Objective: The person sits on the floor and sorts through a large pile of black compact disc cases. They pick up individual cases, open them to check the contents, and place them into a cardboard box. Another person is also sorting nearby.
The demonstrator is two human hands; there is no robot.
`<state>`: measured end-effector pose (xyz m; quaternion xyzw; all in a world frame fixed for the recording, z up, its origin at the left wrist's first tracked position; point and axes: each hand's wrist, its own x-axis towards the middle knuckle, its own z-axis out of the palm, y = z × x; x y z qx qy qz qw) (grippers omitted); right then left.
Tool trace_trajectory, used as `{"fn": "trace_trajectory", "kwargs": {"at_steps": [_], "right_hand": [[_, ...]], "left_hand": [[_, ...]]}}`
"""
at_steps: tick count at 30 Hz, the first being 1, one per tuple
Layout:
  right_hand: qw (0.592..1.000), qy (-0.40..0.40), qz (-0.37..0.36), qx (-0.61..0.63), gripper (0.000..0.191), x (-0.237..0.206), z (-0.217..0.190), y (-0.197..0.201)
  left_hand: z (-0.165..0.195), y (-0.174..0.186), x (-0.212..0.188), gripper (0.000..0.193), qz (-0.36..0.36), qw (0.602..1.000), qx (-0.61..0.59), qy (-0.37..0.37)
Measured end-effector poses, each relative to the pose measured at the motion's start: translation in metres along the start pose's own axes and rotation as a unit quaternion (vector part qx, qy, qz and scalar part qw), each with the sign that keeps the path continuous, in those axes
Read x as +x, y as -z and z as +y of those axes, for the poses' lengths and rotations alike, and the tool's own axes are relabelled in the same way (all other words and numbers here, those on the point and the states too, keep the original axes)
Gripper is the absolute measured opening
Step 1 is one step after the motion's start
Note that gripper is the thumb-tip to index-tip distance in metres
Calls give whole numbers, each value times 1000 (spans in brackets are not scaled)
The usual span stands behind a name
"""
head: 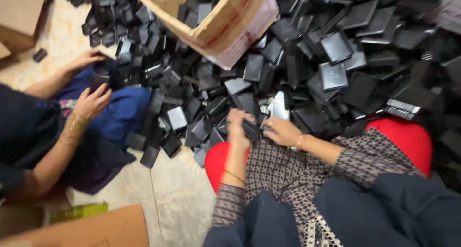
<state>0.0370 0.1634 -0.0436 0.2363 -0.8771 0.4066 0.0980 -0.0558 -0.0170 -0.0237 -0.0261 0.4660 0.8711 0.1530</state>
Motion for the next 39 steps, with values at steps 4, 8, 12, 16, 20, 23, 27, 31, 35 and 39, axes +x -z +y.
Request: {"fn": "trace_trajectory", "kwargs": {"at_steps": [4, 8, 12, 16, 20, 23, 27, 31, 35, 39], "right_hand": [[949, 60, -132, -281, 76, -5, 24, -20], [939, 53, -148, -306, 61, 0, 30, -31], [979, -78, -87, -166, 48, 6, 39, -7], [943, -153, 296, -13, 54, 8, 40, 46], [823, -243, 376, 349, 59, -1, 11, 63], [920, -228, 302, 102, 52, -9, -16, 65], [961, -90, 252, -76, 53, -19, -31, 88], [961, -157, 218, 65, 52, -26, -33, 92], [921, -248, 202, 224, 48, -34, -41, 61], [938, -247, 192, 149, 47, -42, -43, 50]], "left_hand": [[142, -30, 78, 26, 10, 981, -143, -127], [219, -49, 131, 33, -136, 933, -98, -318], [151, -49, 95, 44, -13, 968, 84, -235], [15, -41, 17, 21, -48, 991, -12, 124], [-68, -43, -17, 47, -53, 934, -100, 340], [-77, -51, -10, 38, -66, 952, -148, 260], [-62, -61, -4, 40, -154, 975, -38, 155], [-60, -64, -12, 68, -101, 962, -12, 254], [-77, -64, -13, 80, 30, 974, -87, 205], [-94, -66, -4, 78, 70, 976, -131, 157]]}}
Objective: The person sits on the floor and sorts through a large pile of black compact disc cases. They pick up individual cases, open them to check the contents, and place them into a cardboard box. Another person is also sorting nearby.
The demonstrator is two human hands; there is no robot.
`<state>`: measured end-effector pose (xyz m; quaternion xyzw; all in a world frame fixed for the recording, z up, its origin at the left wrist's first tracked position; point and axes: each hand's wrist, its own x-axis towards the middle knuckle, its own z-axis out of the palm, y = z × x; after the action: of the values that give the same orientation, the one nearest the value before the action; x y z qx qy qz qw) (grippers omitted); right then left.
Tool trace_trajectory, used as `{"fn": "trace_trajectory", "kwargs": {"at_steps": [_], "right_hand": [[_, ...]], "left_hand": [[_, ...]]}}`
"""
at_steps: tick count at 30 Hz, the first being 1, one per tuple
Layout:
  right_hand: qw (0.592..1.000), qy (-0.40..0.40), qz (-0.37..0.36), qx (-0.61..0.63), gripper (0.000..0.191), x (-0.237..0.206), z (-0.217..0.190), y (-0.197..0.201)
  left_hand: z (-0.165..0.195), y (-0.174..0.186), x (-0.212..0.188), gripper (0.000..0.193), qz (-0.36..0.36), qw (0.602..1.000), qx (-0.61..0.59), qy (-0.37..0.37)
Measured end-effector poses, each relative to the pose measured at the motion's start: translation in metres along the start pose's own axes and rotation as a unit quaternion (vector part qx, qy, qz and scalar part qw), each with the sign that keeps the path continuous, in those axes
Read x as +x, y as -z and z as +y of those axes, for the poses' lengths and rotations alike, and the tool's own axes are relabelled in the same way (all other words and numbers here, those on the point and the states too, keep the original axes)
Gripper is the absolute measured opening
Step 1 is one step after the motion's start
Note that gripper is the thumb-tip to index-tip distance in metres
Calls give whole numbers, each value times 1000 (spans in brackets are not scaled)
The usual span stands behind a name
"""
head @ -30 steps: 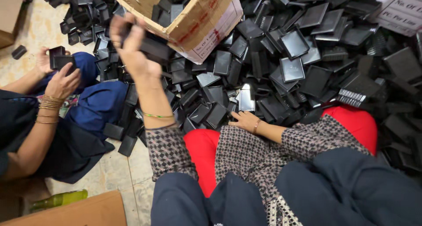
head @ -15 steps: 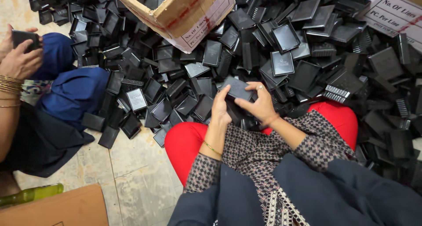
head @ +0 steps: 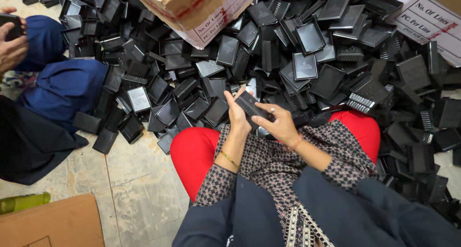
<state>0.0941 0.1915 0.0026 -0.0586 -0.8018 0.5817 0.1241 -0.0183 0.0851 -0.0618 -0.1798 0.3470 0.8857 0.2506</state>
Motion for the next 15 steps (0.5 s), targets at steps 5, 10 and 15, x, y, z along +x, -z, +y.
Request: {"fn": "trace_trajectory", "kwargs": {"at_steps": [5, 10, 15], "right_hand": [[994, -69, 38, 80, 46, 11, 2, 13], [999, -49, 18, 4, 51, -2, -5, 7], [952, 254, 0, -171, 60, -15, -21, 13]], "left_hand": [[-6, -6, 2, 87, -55, 997, 41, -25], [-1, -12, -6, 80, -22, 998, 42, -50], [1, -10, 1, 85, 47, 988, -123, 78]]}}
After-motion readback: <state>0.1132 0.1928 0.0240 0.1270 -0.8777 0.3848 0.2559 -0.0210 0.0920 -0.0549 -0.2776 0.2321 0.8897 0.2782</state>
